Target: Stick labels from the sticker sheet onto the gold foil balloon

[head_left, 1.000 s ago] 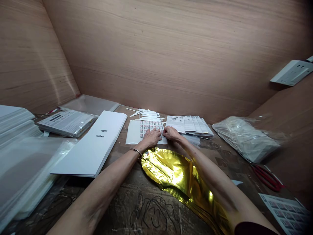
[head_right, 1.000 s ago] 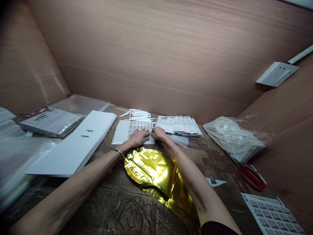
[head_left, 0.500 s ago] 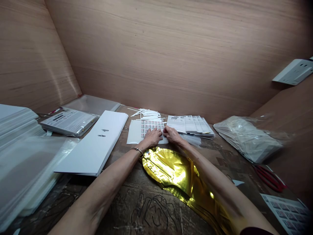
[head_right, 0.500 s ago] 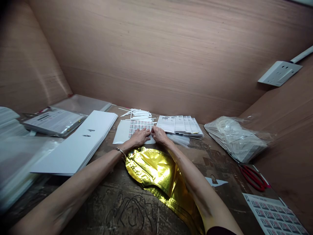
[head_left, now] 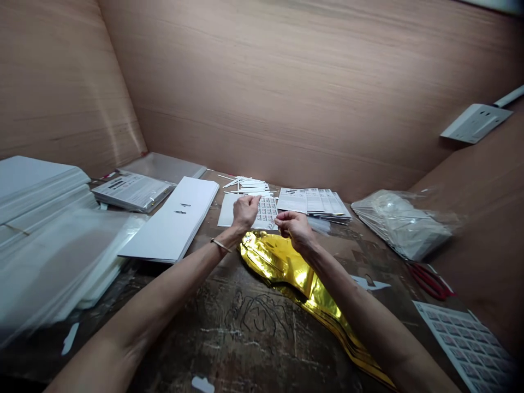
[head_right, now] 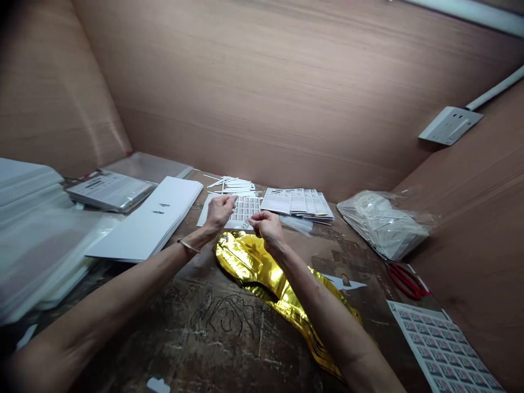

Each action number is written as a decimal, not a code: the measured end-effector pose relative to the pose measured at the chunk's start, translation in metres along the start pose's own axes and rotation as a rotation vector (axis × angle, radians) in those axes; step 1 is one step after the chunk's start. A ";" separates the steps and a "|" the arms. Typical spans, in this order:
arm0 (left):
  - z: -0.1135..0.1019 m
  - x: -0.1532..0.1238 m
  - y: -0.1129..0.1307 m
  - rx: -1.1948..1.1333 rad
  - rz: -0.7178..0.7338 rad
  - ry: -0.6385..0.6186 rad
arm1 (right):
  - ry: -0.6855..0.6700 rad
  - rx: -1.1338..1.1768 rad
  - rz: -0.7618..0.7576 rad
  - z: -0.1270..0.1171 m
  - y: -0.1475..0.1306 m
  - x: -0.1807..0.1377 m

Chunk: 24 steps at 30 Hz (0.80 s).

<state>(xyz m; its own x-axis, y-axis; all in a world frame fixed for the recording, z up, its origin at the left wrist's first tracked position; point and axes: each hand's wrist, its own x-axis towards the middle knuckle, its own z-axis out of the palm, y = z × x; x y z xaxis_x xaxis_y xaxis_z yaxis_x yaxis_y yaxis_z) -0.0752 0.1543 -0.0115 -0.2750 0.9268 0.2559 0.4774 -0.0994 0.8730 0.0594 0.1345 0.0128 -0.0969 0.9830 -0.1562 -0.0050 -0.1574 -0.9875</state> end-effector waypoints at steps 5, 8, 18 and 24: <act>-0.027 -0.068 0.008 -0.514 -0.325 -0.173 | -0.058 0.029 -0.036 0.014 0.006 -0.023; -0.032 -0.093 0.011 -0.674 -0.424 -0.186 | -0.075 0.035 -0.030 0.020 0.012 -0.031; -0.037 -0.107 0.013 -0.717 -0.430 -0.196 | -0.168 -0.267 -0.089 0.012 0.010 -0.050; -0.036 -0.110 0.014 -0.661 -0.455 -0.235 | -0.215 -0.453 -0.067 0.009 0.014 -0.049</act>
<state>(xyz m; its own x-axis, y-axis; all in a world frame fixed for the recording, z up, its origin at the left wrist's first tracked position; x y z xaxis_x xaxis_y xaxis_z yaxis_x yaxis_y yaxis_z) -0.0686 0.0375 -0.0122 -0.1063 0.9719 -0.2100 -0.2459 0.1789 0.9526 0.0554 0.0833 0.0066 -0.3146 0.9401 -0.1313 0.4091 0.0094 -0.9125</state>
